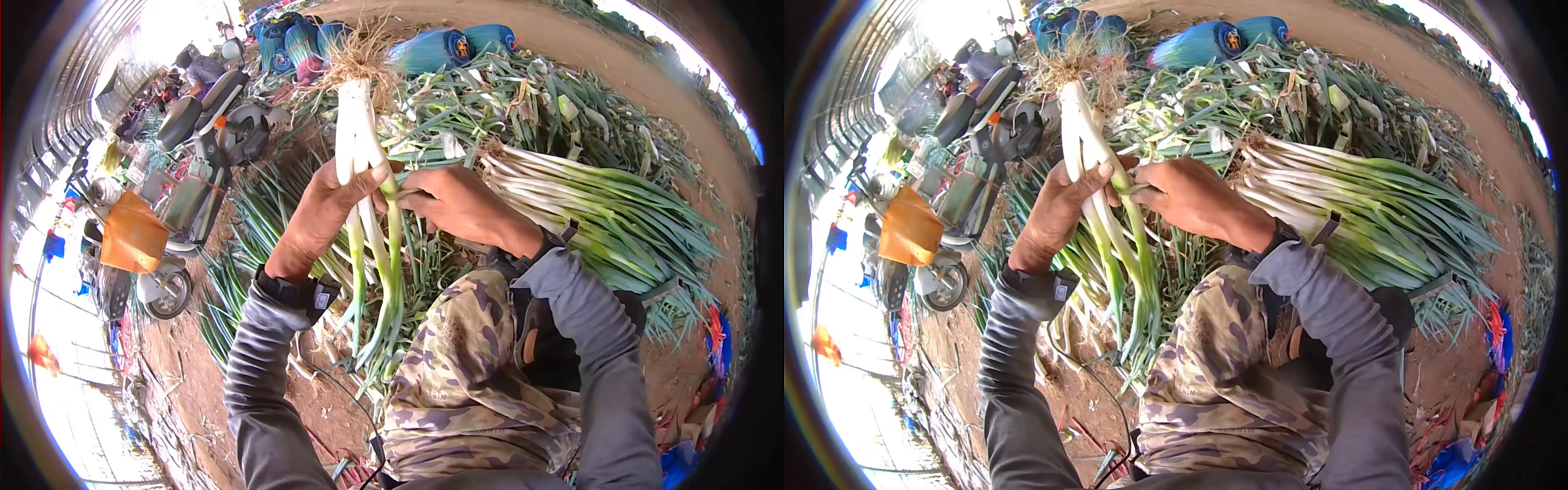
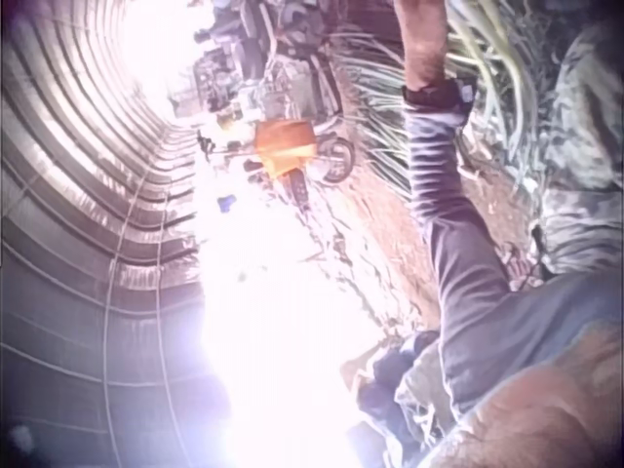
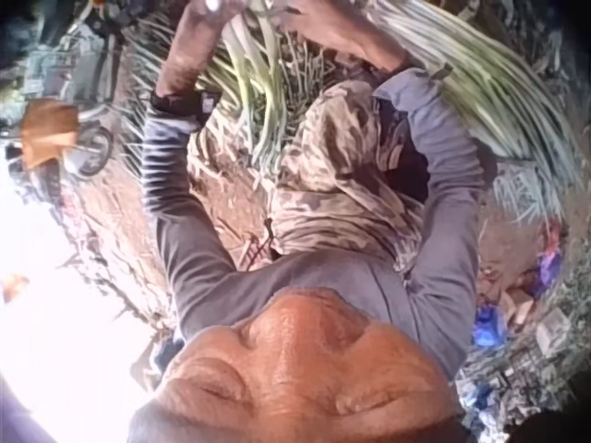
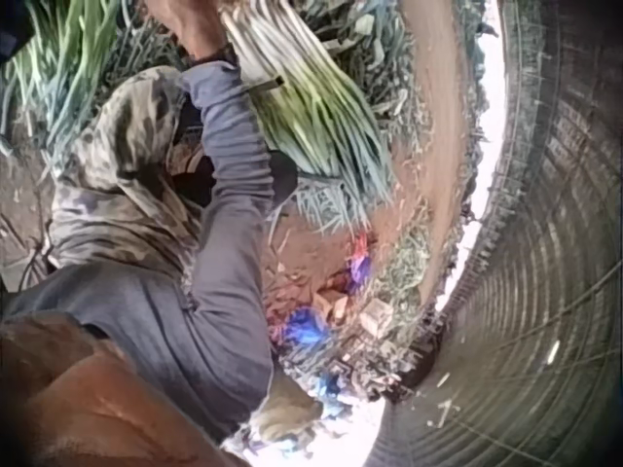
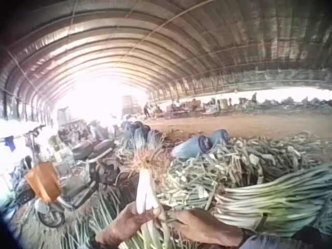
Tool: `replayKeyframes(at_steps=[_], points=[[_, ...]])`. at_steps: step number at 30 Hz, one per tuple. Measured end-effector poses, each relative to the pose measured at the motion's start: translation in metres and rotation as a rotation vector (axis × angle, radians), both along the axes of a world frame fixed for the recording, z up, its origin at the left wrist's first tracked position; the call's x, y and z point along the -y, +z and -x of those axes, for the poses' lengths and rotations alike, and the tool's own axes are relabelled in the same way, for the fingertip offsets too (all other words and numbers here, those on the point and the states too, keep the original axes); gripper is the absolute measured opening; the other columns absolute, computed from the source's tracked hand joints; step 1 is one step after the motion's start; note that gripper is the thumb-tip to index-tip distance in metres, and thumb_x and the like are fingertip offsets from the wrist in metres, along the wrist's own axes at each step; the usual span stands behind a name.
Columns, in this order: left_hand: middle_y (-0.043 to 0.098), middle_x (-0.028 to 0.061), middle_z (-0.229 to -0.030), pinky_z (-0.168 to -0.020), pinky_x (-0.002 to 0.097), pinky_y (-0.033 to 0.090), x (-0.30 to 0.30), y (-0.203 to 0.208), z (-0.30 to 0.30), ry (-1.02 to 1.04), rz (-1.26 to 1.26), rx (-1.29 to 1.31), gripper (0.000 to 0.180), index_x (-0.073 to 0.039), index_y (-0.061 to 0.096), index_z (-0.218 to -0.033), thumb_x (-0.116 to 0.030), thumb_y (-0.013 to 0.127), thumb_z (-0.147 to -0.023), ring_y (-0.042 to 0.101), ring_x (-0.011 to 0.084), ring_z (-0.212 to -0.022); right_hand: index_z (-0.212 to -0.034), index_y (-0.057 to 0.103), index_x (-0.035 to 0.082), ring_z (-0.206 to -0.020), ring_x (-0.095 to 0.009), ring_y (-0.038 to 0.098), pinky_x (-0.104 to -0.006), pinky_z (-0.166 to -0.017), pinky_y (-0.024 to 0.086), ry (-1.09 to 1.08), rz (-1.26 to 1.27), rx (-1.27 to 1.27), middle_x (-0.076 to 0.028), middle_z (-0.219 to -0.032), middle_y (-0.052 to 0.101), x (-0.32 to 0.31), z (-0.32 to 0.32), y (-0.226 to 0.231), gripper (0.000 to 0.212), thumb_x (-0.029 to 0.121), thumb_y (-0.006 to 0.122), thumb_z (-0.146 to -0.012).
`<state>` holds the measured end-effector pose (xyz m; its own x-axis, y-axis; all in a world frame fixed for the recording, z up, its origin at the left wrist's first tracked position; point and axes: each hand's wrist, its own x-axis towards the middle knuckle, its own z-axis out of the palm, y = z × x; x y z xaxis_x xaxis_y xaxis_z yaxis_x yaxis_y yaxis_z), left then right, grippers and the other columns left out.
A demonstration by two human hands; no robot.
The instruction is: The person picks up green onions by hand, peels away the outer layers, and aligns them on a metal rack before repeating the process.
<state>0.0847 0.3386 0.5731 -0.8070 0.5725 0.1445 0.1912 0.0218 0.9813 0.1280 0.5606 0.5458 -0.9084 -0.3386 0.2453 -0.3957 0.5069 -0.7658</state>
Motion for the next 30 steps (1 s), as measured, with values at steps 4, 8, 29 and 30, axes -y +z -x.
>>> replayKeyframes(at_steps=[4, 8, 29, 30], points=[[0.073, 0.0054, -0.094, -0.077, 0.0277, 0.051, 0.001, 0.004, -0.006, -0.042, 0.046, -0.019, 0.033, -0.002, 0.070, -0.112, -0.033, 0.070, -0.101, 0.066, 0.0123, -0.079, -0.107, 0.068, -0.006, -0.066, -0.016, 0.069, -0.0328, -0.059, 0.054, -0.024, 0.100, 0.059, -0.009, -0.080, 0.069, -0.013, -0.010, 0.021, 0.025, 0.019, 0.063, -0.104], [0.072, 0.0054, -0.104, -0.071, 0.0284, 0.054, -0.012, -0.008, -0.003, -0.146, -0.031, -0.021, 0.039, -0.003, 0.069, -0.115, -0.039, 0.072, -0.100, 0.063, 0.0133, -0.073, -0.105, 0.068, -0.005, -0.062, -0.012, 0.067, -0.0251, -0.056, 0.054, 0.017, 0.458, 0.219, -0.007, -0.086, 0.070, -0.023, -0.022, 0.043, 0.027, 0.022, 0.066, -0.104], [0.062, -0.0023, -0.080, -0.064, 0.0266, 0.051, -0.038, -0.019, 0.002, -0.056, 0.045, -0.112, 0.026, -0.005, 0.063, -0.100, -0.025, 0.079, -0.096, 0.061, 0.0091, -0.067, -0.117, 0.071, -0.006, -0.077, -0.017, 0.072, -0.0279, -0.068, 0.060, -0.030, 1.229, -0.349, -0.017, -0.098, 0.076, -0.126, -0.023, 0.137, 0.021, 0.006, 0.065, -0.101], [0.061, -0.0021, -0.081, -0.063, 0.0268, 0.051, -0.038, -0.019, 0.001, -0.066, 0.027, -0.087, 0.026, -0.005, 0.063, -0.100, -0.025, 0.079, -0.096, 0.061, 0.0091, -0.067, -0.117, 0.070, -0.006, -0.077, -0.018, 0.072, -0.0280, -0.070, 0.060, 0.032, 1.225, -0.390, -0.017, -0.099, 0.076, -0.130, -0.022, 0.138, 0.021, 0.006, 0.065, -0.101]])
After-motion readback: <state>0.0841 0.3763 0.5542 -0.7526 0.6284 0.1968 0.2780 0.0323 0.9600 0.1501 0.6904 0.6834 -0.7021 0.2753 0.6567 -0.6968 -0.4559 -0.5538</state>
